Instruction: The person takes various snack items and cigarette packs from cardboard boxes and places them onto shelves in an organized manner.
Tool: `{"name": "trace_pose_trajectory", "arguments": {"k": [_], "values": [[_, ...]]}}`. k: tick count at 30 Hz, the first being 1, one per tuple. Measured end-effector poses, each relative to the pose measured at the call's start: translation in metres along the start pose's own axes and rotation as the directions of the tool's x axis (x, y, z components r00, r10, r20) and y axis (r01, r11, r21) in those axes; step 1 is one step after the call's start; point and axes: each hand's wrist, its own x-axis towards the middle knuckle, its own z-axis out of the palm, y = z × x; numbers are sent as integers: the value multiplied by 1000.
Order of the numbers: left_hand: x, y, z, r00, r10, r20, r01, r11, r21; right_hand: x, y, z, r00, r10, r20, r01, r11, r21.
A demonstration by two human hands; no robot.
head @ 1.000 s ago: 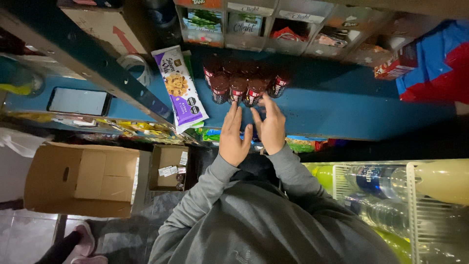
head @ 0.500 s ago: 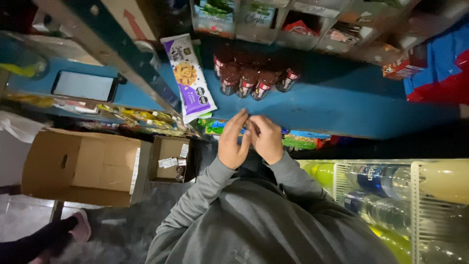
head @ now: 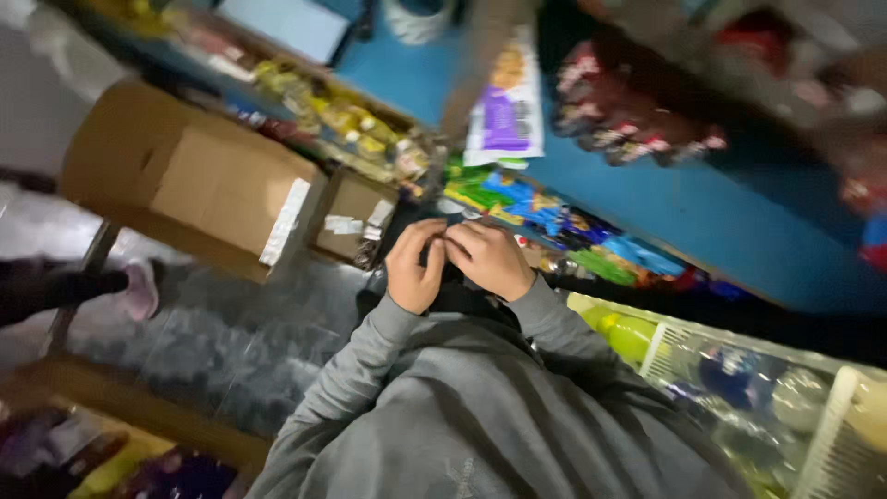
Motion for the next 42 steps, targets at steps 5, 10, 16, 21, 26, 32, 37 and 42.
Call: {"name": "trace_pose_trajectory", "arguments": {"k": [5,10,16,21,26,32,37,42], "values": [[-43,-75,-59,943,-286,169,280,958,63,56,-58,37,908,74,413,-115,990,76],[-116,-157,-101,803,-552,223,525,833,172,71,-63,111,812,69,580,-202,965,167],[-170,-203,-132,684,-687,245,635,726,264,81,-39,203,817,113,566,-202,975,97],[-203,-269,-122,624,-750,221,688,661,300,67,28,332,737,182,651,-164,982,-90],[-244,-418,-78,566,-823,51,725,525,446,44,80,454,701,0,713,-54,997,53],[-288,-570,-30,556,-802,-219,734,350,582,-21,131,618,711,-177,680,102,984,149],[-283,-627,-23,682,-671,-289,624,329,709,-34,146,705,693,-330,641,311,939,147],[-207,-566,-67,565,-823,-61,627,380,680,-50,159,753,695,-220,684,251,966,57]]}}
